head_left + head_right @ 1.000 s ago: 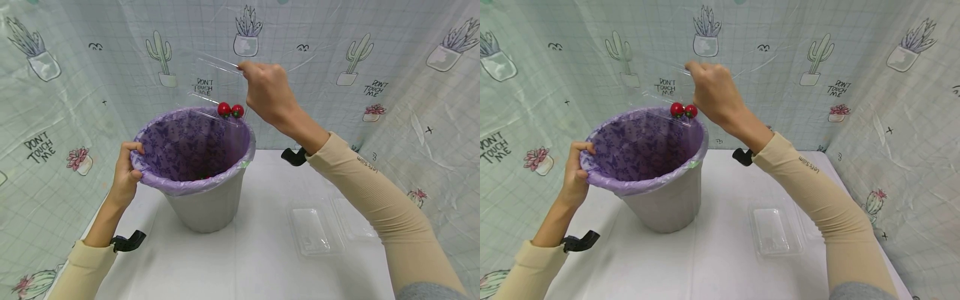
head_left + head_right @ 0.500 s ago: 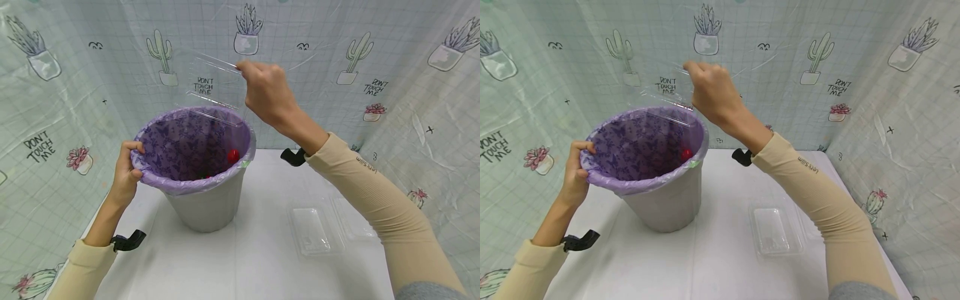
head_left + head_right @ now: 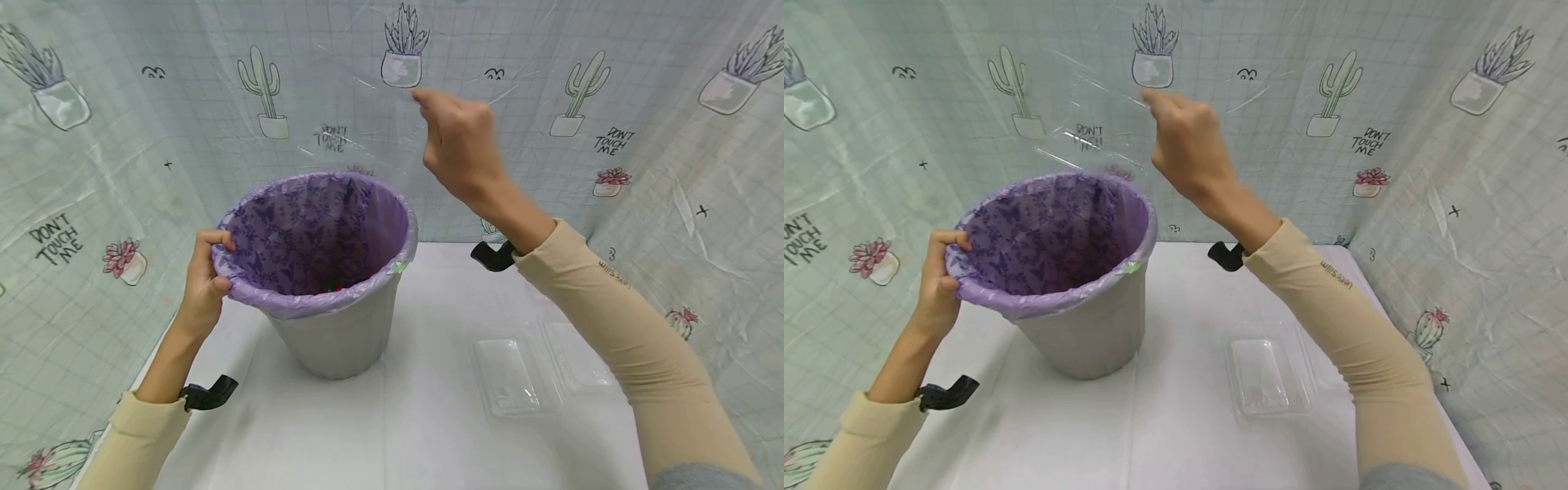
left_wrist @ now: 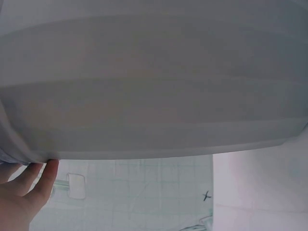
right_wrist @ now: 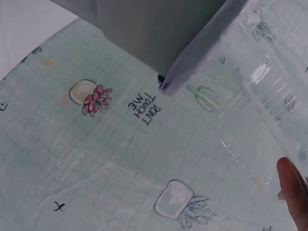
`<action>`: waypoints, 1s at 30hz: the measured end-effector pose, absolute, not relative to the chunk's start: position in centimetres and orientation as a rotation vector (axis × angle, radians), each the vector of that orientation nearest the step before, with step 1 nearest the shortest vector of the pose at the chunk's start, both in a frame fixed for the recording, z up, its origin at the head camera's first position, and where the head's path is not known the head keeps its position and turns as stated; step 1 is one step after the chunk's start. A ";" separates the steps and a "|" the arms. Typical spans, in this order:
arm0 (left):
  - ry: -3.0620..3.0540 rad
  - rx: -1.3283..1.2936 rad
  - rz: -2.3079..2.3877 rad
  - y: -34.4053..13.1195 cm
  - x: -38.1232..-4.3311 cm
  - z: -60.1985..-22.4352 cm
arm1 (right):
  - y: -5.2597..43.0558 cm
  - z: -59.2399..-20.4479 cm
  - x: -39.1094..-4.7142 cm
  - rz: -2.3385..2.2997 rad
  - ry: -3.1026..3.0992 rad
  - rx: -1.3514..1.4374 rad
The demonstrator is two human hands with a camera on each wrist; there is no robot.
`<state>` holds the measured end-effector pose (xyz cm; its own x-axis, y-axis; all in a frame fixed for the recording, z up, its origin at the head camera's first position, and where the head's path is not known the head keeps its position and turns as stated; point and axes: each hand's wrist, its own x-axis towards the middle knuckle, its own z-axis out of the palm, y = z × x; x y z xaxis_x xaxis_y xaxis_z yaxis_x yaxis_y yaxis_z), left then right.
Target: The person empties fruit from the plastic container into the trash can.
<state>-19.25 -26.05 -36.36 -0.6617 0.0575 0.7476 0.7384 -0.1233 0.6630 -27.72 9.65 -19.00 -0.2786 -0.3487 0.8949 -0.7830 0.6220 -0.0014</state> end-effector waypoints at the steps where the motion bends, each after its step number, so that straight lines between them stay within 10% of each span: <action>1: -1.665 -0.885 -1.835 -26.0 -19.3 -36.4 | 10.1 -19.0 -27.8 0.585 -1.874 0.888; 30: -1.639 -0.895 -1.835 -24.9 -18.8 -36.4 | 24.0 -24.2 -30.1 1.071 -2.256 0.256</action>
<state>-18.83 -24.93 -36.42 -0.6478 0.0492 0.7602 0.7499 -0.1345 0.6478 -30.06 24.03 -24.20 -0.7884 0.0857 0.6091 -0.4176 0.6525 -0.6324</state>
